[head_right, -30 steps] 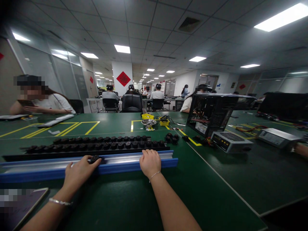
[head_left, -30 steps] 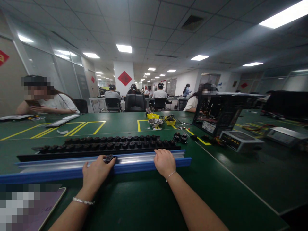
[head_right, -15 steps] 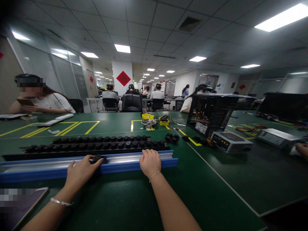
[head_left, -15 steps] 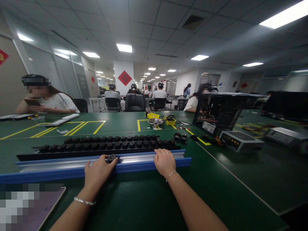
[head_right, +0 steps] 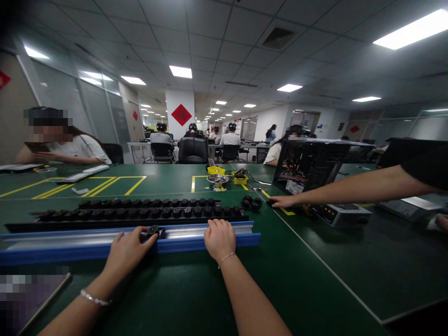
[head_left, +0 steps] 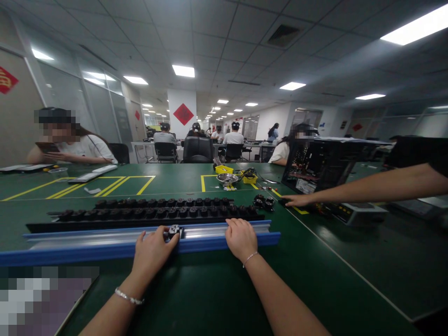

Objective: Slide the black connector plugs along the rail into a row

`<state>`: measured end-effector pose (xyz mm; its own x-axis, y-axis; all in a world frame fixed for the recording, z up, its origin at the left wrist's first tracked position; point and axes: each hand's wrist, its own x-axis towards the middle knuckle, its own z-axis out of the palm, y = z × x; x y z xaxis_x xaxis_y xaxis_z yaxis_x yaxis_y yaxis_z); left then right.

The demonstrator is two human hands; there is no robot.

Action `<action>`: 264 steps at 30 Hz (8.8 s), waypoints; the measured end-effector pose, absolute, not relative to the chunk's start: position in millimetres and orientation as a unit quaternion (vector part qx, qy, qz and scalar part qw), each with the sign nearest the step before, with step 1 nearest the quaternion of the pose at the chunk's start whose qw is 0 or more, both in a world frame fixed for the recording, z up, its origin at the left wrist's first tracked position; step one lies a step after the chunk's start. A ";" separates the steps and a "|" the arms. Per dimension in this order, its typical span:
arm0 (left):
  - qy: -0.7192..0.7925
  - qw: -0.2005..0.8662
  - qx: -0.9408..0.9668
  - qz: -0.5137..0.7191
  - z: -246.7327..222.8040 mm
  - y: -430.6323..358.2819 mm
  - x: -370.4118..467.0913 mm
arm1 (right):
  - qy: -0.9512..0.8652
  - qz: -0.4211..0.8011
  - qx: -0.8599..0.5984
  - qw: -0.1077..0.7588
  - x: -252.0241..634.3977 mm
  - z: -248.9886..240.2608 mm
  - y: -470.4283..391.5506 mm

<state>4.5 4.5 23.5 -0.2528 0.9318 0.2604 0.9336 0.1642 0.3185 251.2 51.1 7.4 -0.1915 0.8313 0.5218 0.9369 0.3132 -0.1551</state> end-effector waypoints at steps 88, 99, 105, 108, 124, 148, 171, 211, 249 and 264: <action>-0.585 0.053 -0.786 -0.195 2.7 -2.4 48.4 | -0.769 -0.086 -0.575 0.266 252.2 9.0 50.9; -0.588 0.047 -0.782 -0.198 1.0 -1.3 47.9 | -0.792 -0.050 -0.519 0.317 236.3 10.9 44.2; -0.591 0.051 -0.780 -0.198 2.4 -1.9 50.3 | -0.804 -0.017 -0.499 0.324 220.7 12.2 36.2; -0.597 0.052 -0.777 -0.194 3.9 -2.4 51.7 | -0.811 -0.003 -0.492 0.318 215.4 13.1 33.0; -0.604 0.067 -0.775 -0.173 8.4 -2.8 54.9 | -0.785 0.015 -0.533 0.314 205.5 13.4 32.5; -0.603 0.079 -0.779 -0.157 6.6 -3.5 55.3 | -0.754 0.009 -0.562 0.340 206.0 10.9 38.9; -0.603 0.081 -0.776 -0.164 7.9 -3.9 55.4 | -0.737 -0.006 -0.588 0.333 224.5 12.6 40.6; -0.599 0.067 -0.780 -0.171 11.8 -5.5 55.7 | -0.636 -0.053 -0.707 0.305 255.2 17.9 47.3; -0.595 0.078 -0.782 -0.171 6.9 -2.7 52.8 | -0.573 -0.046 -0.787 0.221 297.3 33.4 54.1; -0.593 0.070 -0.783 -0.173 8.5 -3.4 52.3 | -0.530 -0.041 -0.817 0.224 316.9 35.3 57.8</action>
<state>52.3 -3.4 8.5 0.2364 0.9053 0.3529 0.9534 -0.2862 0.0956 316.9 57.8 35.3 0.4355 0.8472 0.3042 0.8840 -0.3386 -0.3224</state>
